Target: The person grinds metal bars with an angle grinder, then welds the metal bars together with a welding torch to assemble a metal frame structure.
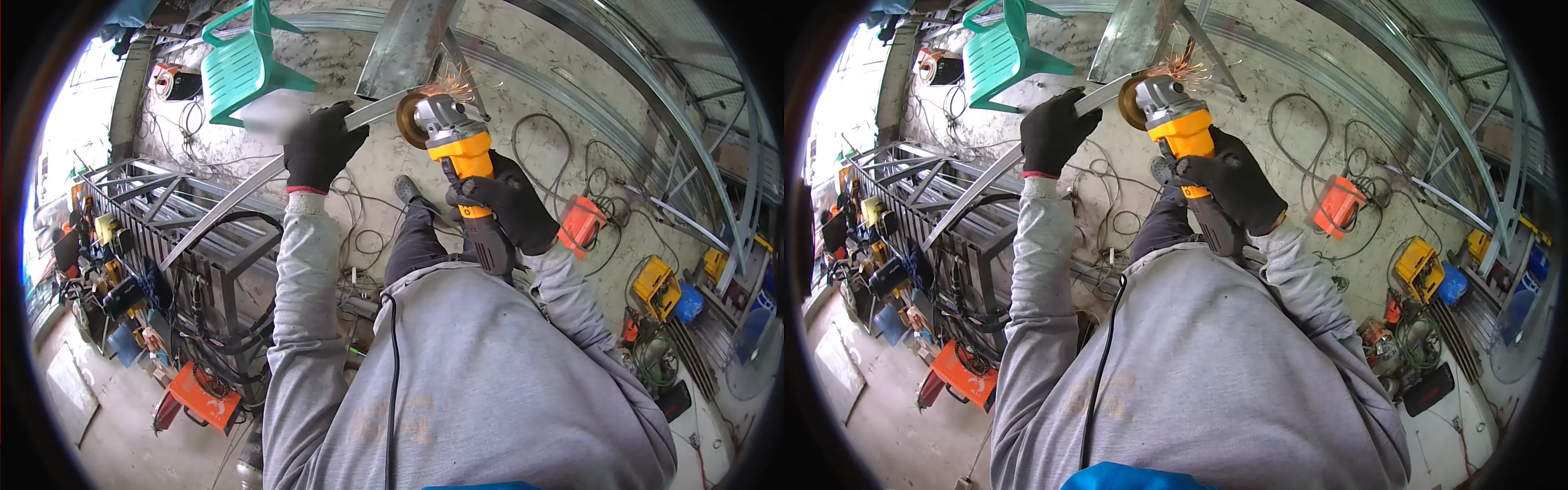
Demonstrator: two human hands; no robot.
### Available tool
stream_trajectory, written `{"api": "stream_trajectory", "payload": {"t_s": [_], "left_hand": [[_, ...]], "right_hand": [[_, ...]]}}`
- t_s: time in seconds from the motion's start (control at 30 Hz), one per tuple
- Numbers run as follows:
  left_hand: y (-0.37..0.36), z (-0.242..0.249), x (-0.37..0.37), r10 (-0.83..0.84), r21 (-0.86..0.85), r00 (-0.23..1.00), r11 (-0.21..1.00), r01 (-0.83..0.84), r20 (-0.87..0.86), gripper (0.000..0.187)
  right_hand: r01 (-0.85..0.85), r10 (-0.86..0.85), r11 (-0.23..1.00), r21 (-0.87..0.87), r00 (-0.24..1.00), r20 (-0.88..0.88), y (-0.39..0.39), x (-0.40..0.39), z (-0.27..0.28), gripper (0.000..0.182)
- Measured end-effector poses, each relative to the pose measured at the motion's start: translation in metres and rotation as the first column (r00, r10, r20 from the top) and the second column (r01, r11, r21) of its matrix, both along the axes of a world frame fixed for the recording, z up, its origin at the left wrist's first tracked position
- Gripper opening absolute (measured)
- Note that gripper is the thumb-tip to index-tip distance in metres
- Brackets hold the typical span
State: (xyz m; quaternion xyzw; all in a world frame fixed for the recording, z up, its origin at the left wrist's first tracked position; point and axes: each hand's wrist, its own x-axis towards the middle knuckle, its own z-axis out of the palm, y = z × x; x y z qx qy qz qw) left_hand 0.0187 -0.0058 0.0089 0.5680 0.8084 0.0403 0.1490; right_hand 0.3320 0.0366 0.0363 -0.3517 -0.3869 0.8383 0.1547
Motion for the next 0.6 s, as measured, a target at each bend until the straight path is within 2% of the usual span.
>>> {"api": "stream_trajectory", "payload": {"t_s": [0.17,0.27,0.37,0.6], "left_hand": [[-0.002,-0.009,-0.005,-0.028,0.083,1.000,0.996,0.028,-0.005,0.048],[-0.001,-0.007,-0.003,-0.018,0.044,1.000,0.999,0.017,0.007,0.048],[0.002,-0.003,0.000,0.007,0.004,1.000,1.000,-0.006,-0.006,0.050],[0.002,-0.005,-0.001,-0.005,-0.002,1.000,1.000,0.005,-0.002,0.051]], "right_hand": [[0.033,-0.034,0.999,0.022,0.999,0.019,0.004,0.015,-0.020,0.040],[0.030,-0.030,0.999,0.010,0.999,-0.036,0.004,0.001,-0.004,0.041],[0.011,-0.013,0.998,0.067,0.999,0.032,0.004,-0.008,0.006,0.041],[-0.027,0.025,0.997,0.070,0.999,0.036,0.003,-0.002,0.003,0.040]]}}
